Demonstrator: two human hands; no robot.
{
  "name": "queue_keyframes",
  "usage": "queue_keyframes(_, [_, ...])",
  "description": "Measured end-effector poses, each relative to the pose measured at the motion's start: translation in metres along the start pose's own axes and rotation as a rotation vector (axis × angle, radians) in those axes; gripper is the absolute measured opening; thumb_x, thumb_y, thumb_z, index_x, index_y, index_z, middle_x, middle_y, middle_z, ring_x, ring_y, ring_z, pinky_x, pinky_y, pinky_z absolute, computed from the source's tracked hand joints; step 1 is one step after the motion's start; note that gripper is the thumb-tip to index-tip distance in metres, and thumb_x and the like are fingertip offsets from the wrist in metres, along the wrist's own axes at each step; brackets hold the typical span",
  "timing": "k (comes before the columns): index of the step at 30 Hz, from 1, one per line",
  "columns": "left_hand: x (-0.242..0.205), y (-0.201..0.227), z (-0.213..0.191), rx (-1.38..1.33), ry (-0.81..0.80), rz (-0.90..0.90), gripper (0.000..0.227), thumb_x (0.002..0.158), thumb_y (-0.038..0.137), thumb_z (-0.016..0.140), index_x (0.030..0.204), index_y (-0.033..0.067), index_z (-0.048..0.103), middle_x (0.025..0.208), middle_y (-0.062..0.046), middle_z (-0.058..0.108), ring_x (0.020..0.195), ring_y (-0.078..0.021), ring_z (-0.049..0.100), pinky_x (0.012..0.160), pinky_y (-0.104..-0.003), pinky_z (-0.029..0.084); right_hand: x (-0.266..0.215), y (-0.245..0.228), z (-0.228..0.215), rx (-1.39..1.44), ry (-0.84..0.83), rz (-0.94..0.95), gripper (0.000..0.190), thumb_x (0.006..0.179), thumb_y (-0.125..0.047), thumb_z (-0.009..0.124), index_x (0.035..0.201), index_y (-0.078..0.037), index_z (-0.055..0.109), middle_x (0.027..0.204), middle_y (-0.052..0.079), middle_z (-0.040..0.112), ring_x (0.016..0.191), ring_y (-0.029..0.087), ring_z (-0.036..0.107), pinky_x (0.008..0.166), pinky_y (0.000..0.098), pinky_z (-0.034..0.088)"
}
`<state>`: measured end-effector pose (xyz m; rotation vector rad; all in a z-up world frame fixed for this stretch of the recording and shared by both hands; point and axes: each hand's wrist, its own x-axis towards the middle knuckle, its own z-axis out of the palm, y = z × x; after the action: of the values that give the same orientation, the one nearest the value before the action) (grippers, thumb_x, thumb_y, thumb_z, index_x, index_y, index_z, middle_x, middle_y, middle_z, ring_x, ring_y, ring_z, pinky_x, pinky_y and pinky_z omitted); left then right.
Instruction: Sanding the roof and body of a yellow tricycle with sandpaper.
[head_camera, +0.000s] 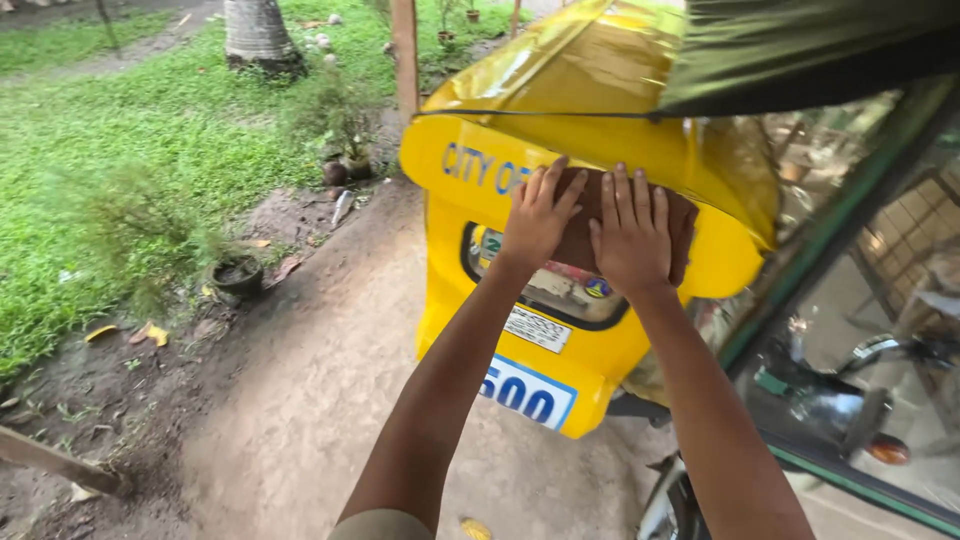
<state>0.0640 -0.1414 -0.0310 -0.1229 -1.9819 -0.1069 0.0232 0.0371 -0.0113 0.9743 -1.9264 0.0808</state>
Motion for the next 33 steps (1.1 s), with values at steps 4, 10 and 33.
queue_keyframes(4, [-0.005,-0.049,-0.029,-0.107,0.028,-0.141,0.056,0.098,0.024,0.068,0.15,0.0139,0.052,0.15,-0.021,0.047,0.131,-0.0396,0.05,0.111,-0.049,0.042,0.041,-0.046,0.016,-0.003,-0.015,-0.039,0.067,0.1,-0.035,0.057,0.156,-0.001,0.045,0.166,0.017,0.037,0.152,0.037,0.034,0.123,0.0556,0.026])
queue_keyframes(10, [-0.012,-0.147,-0.055,-0.108,0.145,-0.29,0.061,0.094,0.029,0.074,0.144,0.0033,0.051,0.141,-0.024,0.05,0.127,-0.0449,0.05,0.11,-0.05,0.044,0.111,-0.127,0.045,0.015,0.01,-0.08,0.068,0.102,-0.034,0.057,0.159,0.002,0.045,0.168,0.019,0.037,0.153,0.038,0.033,0.125,0.0561,0.025])
queue_keyframes(33, [-0.003,-0.339,-0.017,-0.905,-0.035,-0.274,0.028,0.107,0.012,0.056,0.132,0.0022,0.048,0.127,-0.026,0.055,0.118,-0.0481,0.058,0.1,-0.049,0.051,0.226,-0.254,0.105,-0.12,0.002,0.176,0.027,0.106,-0.019,0.066,0.13,-0.006,0.066,0.123,0.01,0.065,0.121,0.032,0.057,0.123,0.0571,0.033])
